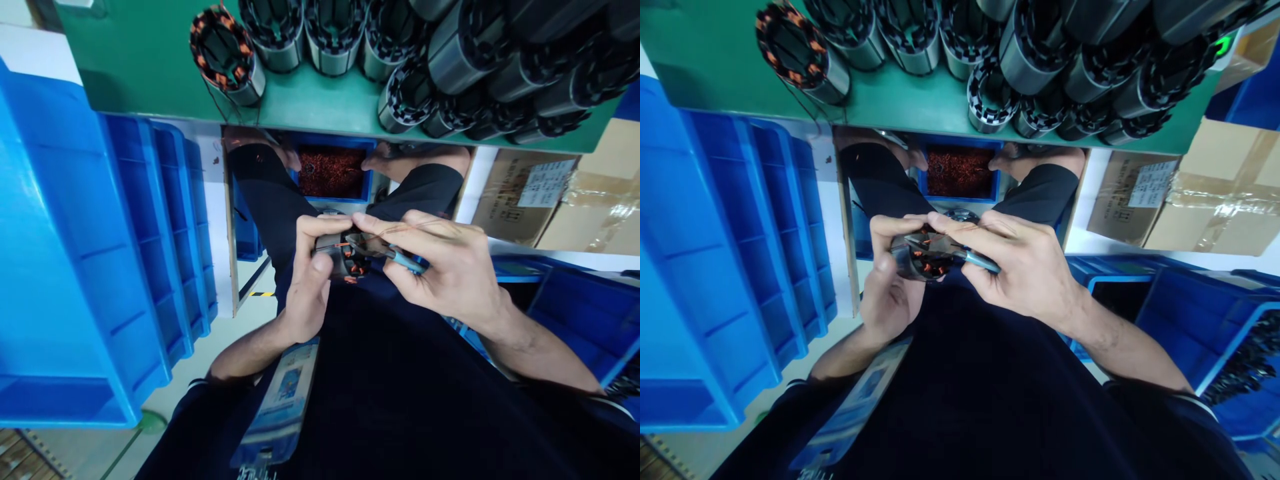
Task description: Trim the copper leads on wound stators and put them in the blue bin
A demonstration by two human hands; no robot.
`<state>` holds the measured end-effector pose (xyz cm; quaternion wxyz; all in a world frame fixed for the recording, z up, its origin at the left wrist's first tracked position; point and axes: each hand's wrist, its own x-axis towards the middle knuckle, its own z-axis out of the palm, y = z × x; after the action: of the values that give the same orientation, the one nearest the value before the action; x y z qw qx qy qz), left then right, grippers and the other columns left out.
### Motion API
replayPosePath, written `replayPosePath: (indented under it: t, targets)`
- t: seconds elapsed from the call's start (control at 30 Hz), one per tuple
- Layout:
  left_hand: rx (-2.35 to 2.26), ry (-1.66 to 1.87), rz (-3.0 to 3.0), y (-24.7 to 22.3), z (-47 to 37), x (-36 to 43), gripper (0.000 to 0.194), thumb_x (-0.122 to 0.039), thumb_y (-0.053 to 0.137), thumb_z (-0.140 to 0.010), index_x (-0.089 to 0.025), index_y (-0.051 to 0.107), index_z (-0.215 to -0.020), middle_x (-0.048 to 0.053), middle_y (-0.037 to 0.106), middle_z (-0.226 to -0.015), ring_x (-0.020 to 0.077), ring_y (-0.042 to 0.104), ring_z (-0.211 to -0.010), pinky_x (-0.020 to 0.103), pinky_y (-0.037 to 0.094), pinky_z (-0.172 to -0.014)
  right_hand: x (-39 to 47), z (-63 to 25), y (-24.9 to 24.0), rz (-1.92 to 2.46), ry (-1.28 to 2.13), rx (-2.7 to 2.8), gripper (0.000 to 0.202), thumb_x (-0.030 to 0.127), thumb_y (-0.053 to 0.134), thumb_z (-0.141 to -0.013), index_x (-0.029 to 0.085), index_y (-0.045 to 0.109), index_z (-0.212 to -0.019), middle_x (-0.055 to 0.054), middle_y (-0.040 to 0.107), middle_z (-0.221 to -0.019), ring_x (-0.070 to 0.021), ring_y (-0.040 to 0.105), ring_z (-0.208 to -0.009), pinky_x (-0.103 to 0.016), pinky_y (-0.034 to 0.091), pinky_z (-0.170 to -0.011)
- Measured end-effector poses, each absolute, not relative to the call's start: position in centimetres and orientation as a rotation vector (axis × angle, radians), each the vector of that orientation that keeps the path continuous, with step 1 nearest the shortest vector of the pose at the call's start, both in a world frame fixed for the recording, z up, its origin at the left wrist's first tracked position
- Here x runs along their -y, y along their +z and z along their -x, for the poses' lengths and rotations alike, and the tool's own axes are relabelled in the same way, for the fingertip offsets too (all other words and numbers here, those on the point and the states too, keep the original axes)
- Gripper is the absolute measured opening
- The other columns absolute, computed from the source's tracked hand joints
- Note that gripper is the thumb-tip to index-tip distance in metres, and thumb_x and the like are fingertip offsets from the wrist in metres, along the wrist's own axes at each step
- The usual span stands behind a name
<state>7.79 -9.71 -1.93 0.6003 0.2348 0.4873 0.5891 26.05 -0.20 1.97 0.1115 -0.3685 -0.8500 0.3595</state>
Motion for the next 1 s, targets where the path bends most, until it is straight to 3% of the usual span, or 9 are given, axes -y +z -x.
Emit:
replayPosePath:
  t: [0.13,0.27,0.33,0.5,0.63,0.73,0.87,1.0]
  targets:
    - [-1.075,1.377,-0.345,-1.2,-8.1,9.0,0.02,-0.046,0.058,-0.106,-0.029,0.067,-0.11,0.005,0.063,-0.121,0.0242,0.063,-0.122,0.047,0.056,-0.116,0.4,-25.9,1.6,1.12,1.08,2.453,0.055,0.019,0.059,-0.094,0.033,0.068,-0.147,-0.001,0.077,-0.103,-0.0178,0.071,-0.087,-0.032,0.063,-0.086]
    - [-1.042,1.374,-0.213,-0.5,-8.3,8.6,0.017,-0.043,0.064,-0.104,-0.029,0.063,-0.114,0.003,0.063,-0.119,0.0197,0.067,-0.105,0.036,0.065,-0.089,0.6,-25.4,1.2,1.145,0.993,2.482,0.053,0.022,0.06,-0.097,0.034,0.066,-0.149,-0.003,0.077,-0.106,-0.0206,0.07,-0.091,-0.037,0.064,-0.09]
    - [-1.048,1.403,-0.222,-0.4,-8.5,8.5,0.016,-0.042,0.064,-0.104,-0.029,0.062,-0.114,0.003,0.063,-0.121,0.017,0.066,-0.097,0.031,0.063,-0.079,0.7,-25.2,1.1,1.148,0.91,2.511,0.053,0.023,0.062,-0.098,0.033,0.065,-0.15,-0.004,0.076,-0.103,-0.0215,0.069,-0.093,-0.038,0.063,-0.093]
    - [-1.116,1.43,-0.202,-0.5,-8.7,8.4,0.016,-0.041,0.063,-0.105,-0.027,0.063,-0.111,0.003,0.063,-0.119,0.0167,0.065,-0.099,0.028,0.061,-0.079,0.7,-24.9,1.0,1.203,0.891,2.529,0.053,0.02,0.063,-0.099,0.032,0.065,-0.151,-0.001,0.073,-0.094,-0.0168,0.072,-0.091,-0.03,0.062,-0.092]
    - [-1.107,1.391,-0.096,-1.3,-8.6,8.4,0.019,-0.046,0.064,-0.104,-0.027,0.062,-0.11,0.001,0.059,-0.105,0.0117,0.059,-0.08,0.022,0.054,-0.061,0.0,-24.2,-0.6,1.181,1.153,2.386,0.044,0.024,0.059,-0.101,0.031,0.071,-0.143,-0.001,0.08,-0.109,-0.0181,0.076,-0.101,-0.031,0.063,-0.095]
    - [-1.067,1.395,-0.07,-1.9,-7.7,8.8,0.021,-0.048,0.061,-0.106,-0.028,0.059,-0.112,0.002,0.063,-0.112,0.0114,0.059,-0.078,0.022,0.052,-0.061,-0.5,-23.7,-2.0,1.173,1.268,2.246,0.04,0.028,0.061,-0.1,0.028,0.074,-0.138,-0.003,0.079,-0.126,-0.0228,0.077,-0.111,-0.037,0.062,-0.102]
    - [-1.195,1.446,-0.163,-1.6,-4.5,10.2,0.025,-0.049,0.064,-0.104,-0.029,0.058,-0.117,0.003,0.064,-0.13,0.0134,0.067,-0.086,0.026,0.057,-0.067,-0.8,-24.0,-3.3,1.143,1.262,2.182,0.042,0.023,0.068,-0.096,0.027,0.075,-0.137,-0.005,0.079,-0.129,-0.0247,0.079,-0.109,-0.04,0.062,-0.104]
    - [-1.549,1.481,-0.363,-0.1,2.6,12.7,0.033,-0.054,0.065,-0.102,-0.03,0.054,-0.122,0.004,0.068,-0.121,0.0149,0.071,-0.087,0.025,0.059,-0.069,-0.9,-24.6,-4.2,1.091,1.232,2.247,0.049,0.019,0.074,-0.092,0.031,0.073,-0.14,-0.004,0.079,-0.128,-0.0272,0.08,-0.107,-0.041,0.062,-0.106]
